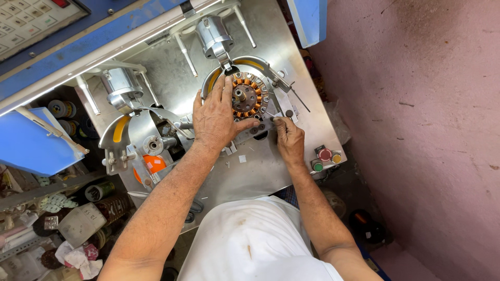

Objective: The person assembles components of a motor winding machine. They place a metal bracket into the machine, secure it with a screwdriver, and then install a stator core into the machine's fixture.

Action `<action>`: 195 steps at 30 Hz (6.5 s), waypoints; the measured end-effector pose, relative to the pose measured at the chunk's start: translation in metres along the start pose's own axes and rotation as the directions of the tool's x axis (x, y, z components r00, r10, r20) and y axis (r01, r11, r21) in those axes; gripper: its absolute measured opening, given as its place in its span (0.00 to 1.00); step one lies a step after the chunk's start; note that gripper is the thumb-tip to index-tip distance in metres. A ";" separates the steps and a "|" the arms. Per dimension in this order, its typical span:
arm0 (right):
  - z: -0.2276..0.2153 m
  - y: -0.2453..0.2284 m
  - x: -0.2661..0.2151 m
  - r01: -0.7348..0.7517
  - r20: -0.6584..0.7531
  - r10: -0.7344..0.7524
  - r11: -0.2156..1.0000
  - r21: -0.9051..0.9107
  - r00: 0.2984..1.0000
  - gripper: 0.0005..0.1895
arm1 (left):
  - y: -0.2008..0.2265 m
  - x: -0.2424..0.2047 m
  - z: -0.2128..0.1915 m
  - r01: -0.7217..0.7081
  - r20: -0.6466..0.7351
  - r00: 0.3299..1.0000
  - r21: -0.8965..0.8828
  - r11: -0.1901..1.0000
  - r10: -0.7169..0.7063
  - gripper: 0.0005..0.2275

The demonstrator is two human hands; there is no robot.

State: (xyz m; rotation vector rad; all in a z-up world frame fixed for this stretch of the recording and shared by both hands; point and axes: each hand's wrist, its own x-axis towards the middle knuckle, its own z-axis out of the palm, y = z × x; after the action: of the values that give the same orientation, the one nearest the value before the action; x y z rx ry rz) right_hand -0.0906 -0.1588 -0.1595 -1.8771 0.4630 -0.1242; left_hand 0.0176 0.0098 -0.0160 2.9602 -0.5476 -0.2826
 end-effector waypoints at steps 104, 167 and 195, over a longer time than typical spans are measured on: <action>0.006 0.014 -0.033 -0.568 0.470 0.340 0.632 0.527 0.815 0.16 | 0.043 -0.010 0.112 0.468 0.478 0.742 -0.871 -0.149 -0.470 0.09; -0.053 0.040 0.065 0.332 0.672 0.619 0.585 -0.740 0.408 0.28 | 0.014 0.001 0.173 0.219 -0.178 0.840 -0.753 0.620 -0.513 0.08; -0.079 -0.261 0.228 0.883 0.413 -0.807 0.265 -0.387 0.423 0.41 | 0.026 0.002 0.168 0.287 -0.132 0.772 -0.800 0.527 -0.622 0.18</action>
State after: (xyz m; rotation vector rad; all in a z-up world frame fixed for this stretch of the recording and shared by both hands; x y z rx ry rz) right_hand 0.1605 -0.2408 0.0780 -2.5245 -0.8148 -0.6531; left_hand -0.0236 -0.0286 -0.1766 2.1507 0.3896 0.0812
